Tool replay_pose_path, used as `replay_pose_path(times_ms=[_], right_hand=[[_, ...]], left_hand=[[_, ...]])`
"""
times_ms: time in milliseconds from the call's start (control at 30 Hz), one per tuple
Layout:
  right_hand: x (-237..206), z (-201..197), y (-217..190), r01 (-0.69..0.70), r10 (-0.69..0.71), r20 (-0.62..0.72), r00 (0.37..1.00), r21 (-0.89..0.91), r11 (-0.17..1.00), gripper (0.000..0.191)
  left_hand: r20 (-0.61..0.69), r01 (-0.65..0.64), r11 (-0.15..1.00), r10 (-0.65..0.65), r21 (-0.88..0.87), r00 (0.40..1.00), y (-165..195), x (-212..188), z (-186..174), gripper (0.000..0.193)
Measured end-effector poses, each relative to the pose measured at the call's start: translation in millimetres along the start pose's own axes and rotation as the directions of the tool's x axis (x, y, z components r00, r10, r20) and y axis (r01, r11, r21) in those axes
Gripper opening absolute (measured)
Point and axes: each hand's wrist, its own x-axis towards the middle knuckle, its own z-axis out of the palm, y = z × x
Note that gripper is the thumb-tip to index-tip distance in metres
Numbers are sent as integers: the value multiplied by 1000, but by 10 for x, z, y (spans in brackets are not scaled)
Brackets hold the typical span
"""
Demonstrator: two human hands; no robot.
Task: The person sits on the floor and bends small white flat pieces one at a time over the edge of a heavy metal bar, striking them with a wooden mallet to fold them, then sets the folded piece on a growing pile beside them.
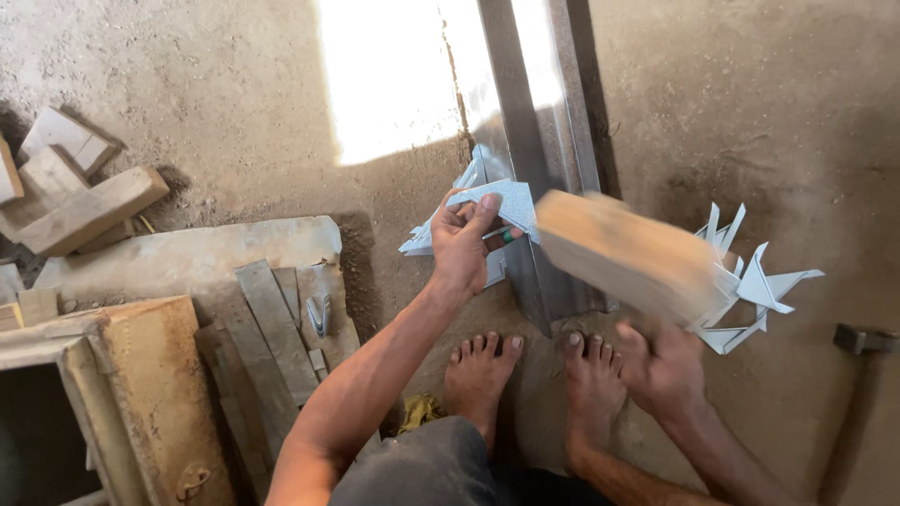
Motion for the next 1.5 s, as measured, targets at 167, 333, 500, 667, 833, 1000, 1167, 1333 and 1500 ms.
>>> replay_pose_path(times_ms=[167, 333, 500, 667, 833, 1000, 1167, 1333, 1500], right_hand=[[-95, 162, 193, -265, 265, -8, 964, 7, 964, 27], [-122, 227, 276, -373, 373, 18, 928, 0, 928, 34], [40, -101, 37, -461, 475, 63, 878, 379, 802, 31], [41, -216, -158, 121, 174, -233, 957, 864, 489, 48], [216, 251, 91, -166, 170, 28, 985, 406, 899, 49], [46, 167, 124, -328, 440, -13, 898, 647, 689, 51], [-20, 306, 98, 8, 279, -211, 937, 810, 587, 54], [79, 302, 282, -384, 460, 16, 888, 575, 722, 58], [82, 301, 327, -25, 183, -130, 974, 748, 663, 45]], left_hand=[[25, -22, 1000, 22, -1, 999, -8, 11, -7, 18], [-3, 6, 1000, -6, -4, 1000, 14, -7, 13, 18], [2, 40, 999, -40, 16, 999, 58, 18, 42, 16], [-7, 46, 998, -46, 40, 999, 82, 40, 50, 13], [-12, 56, 998, -56, 14, 998, 56, 43, 24, 12], [-31, 88, 996, -89, -30, 996, 7, 97, -9, 15], [-22, 123, 992, -124, -41, 992, -2, 141, -41, 17], [26, 164, 981, -163, -98, 986, -6, 167, -69, 17], [14, 230, 965, -230, -125, 973, -85, 265, -140, 19]])
